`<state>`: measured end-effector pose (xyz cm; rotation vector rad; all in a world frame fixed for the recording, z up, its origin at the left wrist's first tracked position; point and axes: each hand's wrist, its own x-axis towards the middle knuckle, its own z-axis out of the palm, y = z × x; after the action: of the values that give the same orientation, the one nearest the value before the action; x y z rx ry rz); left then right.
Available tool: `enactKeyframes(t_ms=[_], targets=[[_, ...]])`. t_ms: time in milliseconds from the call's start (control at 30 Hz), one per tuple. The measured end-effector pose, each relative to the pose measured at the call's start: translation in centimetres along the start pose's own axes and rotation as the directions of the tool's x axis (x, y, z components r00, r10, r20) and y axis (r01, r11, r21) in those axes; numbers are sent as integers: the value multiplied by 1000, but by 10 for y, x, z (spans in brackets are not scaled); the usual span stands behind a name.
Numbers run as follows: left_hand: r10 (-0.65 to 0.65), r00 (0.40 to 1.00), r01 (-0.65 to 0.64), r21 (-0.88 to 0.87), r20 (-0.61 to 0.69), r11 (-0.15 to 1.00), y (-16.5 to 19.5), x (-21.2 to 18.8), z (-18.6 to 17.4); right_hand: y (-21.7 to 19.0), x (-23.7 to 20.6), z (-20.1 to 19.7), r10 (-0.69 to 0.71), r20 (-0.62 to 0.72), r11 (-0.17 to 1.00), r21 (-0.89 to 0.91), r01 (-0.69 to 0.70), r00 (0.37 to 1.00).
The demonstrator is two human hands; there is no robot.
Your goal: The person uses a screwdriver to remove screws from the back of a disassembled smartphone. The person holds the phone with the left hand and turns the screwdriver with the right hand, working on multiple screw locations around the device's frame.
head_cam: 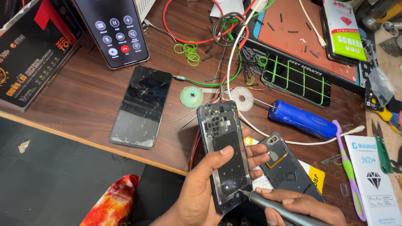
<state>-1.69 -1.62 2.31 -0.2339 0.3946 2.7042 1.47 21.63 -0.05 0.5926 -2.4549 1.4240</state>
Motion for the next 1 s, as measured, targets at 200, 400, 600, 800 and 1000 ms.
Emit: enactKeyframes(t_ms=[200,400,600,800,1000], targets=[[-8,1000,8,-29,-16,1000,-6,0,-3,15,-7,-2,-23,-16,999,22,24,1000],[30,997,-26,-57,73,998,-9,13,-10,81,-30,-26,13,137,950,307,-55,990],[29,999,-30,-31,-43,999,-16,15,-11,179,-53,-52,-191,591,820,535,-204,784],[33,999,-34,-31,-18,999,-18,17,-11,202,-72,-64,395,856,256,247,-935,335],[42,996,-43,-9,-75,999,-19,15,-6,156,-65,-64,44,656,558,609,-563,754]])
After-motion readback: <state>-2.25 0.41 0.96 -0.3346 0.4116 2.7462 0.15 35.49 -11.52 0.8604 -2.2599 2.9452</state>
